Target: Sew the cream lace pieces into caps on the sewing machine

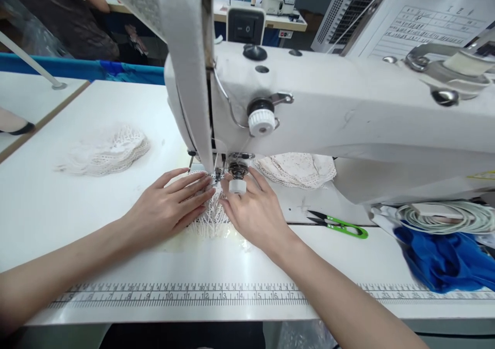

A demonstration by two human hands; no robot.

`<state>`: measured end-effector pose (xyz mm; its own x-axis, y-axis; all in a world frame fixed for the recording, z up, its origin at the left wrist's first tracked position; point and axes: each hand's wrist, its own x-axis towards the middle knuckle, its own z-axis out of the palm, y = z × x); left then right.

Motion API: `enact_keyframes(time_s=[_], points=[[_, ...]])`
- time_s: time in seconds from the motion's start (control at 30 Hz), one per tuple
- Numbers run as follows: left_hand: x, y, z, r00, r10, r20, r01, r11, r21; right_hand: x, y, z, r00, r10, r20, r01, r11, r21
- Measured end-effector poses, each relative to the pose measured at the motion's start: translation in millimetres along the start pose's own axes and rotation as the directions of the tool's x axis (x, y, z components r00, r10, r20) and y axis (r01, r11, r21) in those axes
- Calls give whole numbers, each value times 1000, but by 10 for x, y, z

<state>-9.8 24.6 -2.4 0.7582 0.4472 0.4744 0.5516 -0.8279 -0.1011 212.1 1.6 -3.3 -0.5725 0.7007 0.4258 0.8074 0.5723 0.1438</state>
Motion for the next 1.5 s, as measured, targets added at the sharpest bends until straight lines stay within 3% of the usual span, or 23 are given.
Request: enact_keyframes(time_s=[0.13, 0.23, 0.4, 0.47, 0.7, 0.9, 1.5], points=[[-23, 30, -66, 981, 191, -35, -194, 975, -112, -12, 7, -51, 993, -98, -71, 107, 985, 132], [-26, 57, -75, 967, 251, -40, -254, 961, -107, -25, 27, -101, 984, -145, -99, 162, 968, 193], [-8, 82, -45, 979, 192, -71, -199, 974, -106, -32, 46, -152, 990, -134, -37, 139, 937, 322], [0, 97, -41, 986, 153, -64, -160, 979, -128, -33, 37, -147, 990, -136, -24, 137, 951, 278], [-8, 147, -38, 992, 126, 16, -126, 991, -35, -49, -3, -113, 965, -215, -148, 229, 970, 87], [-55, 121, -38, 980, 190, 55, -191, 982, 15, -40, -16, -141, 968, -213, -131, 223, 973, 65], [-39, 45, 17, 987, 140, 72, -141, 990, 7, -33, 0, -52, 971, -185, -152, 195, 980, 50]])
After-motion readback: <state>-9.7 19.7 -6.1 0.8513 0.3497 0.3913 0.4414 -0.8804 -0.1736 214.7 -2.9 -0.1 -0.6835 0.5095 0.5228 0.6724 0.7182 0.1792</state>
